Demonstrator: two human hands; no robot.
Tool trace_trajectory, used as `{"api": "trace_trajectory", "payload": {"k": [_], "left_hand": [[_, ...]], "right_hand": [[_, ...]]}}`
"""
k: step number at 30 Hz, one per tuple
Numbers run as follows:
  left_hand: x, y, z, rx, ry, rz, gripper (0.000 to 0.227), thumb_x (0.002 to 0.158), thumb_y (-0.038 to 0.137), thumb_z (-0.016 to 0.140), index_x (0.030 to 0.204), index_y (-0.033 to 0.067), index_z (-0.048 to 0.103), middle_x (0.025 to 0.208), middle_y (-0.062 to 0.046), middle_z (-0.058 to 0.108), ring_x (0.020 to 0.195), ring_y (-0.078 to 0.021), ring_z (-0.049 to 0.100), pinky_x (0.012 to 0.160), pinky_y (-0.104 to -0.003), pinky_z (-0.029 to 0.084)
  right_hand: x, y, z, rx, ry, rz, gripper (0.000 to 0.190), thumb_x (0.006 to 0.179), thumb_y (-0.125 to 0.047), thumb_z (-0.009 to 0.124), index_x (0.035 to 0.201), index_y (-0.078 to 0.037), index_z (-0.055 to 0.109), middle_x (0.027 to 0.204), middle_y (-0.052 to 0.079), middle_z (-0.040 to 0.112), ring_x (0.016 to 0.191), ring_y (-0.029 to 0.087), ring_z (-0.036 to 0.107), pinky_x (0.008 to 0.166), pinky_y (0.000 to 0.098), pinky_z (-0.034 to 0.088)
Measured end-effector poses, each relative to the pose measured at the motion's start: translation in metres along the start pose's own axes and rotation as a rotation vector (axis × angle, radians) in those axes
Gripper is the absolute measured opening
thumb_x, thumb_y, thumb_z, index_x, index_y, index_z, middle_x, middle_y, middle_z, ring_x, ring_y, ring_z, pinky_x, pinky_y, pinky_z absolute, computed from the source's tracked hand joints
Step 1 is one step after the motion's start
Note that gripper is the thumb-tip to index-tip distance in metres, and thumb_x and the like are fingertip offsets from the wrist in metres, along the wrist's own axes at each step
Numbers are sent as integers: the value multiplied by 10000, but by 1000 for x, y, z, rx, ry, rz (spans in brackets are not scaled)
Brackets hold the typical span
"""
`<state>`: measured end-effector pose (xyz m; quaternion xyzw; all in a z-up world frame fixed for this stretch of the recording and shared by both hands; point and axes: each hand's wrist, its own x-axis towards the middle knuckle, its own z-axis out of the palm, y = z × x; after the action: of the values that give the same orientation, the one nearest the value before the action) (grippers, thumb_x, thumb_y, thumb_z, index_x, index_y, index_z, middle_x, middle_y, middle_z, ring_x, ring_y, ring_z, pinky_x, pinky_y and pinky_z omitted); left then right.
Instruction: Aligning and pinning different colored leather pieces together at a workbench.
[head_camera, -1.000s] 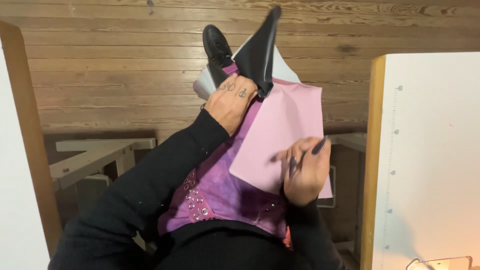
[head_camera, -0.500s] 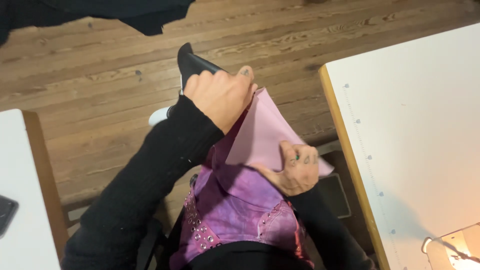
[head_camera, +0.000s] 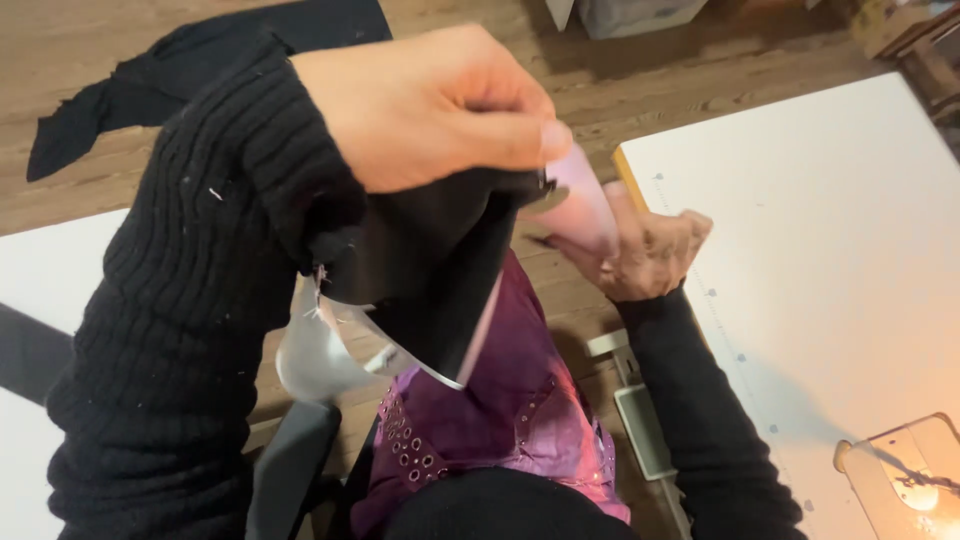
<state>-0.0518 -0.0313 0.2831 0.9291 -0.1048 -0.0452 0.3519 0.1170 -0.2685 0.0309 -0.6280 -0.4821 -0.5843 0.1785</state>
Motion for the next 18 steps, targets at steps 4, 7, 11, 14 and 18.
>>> {"api": "trace_trajectory", "payload": {"k": [4, 7, 11, 14, 18], "left_hand": [[-44, 18, -13, -108, 53, 14, 373, 1057, 270, 672, 738, 80, 638, 680, 54, 563, 576, -71, 400, 562, -217, 376], [-69, 23, -5, 125, 99, 182, 236, 877, 219, 838, 844, 46, 681, 676, 27, 597, 566, -104, 481, 553, -249, 465], [-81, 41, 21, 124, 25, 207, 188, 897, 202, 803, 814, 61, 711, 684, 22, 694, 531, -106, 549, 541, -236, 492], [-81, 62, 25, 153, 215, 248, 239, 931, 223, 694, 791, 32, 728, 671, -13, 687, 513, -142, 561, 509, -287, 493], [-83, 82, 22, 243, 252, -156, 262, 991, 347, 659, 899, 138, 787, 690, 30, 712, 494, -142, 590, 483, -306, 505]], "right_hand": [[34, 58, -47, 595, -158, 23, 297, 776, -166, 960, 1015, -123, 790, 861, 51, 581, 713, 254, 467, 692, 438, 369], [25, 166, -93, 804, -370, -14, 64, 894, -34, 769, 858, -15, 720, 1033, 145, 559, 821, 252, 470, 725, 400, 388], [-9, 289, -110, 353, -1330, 437, 695, 1147, -267, 448, 658, 35, 838, 742, 161, 836, 878, 257, 786, 1161, 336, 484], [65, 157, -186, 830, -636, -69, 784, 889, -92, 700, 1539, -45, 264, 1150, 155, 558, 663, 145, 690, 594, 226, 605], [19, 63, -233, 944, -423, 223, 317, 975, -442, 526, 947, -139, 618, 1177, 85, 636, 701, 96, 707, 595, 229, 657]]}}
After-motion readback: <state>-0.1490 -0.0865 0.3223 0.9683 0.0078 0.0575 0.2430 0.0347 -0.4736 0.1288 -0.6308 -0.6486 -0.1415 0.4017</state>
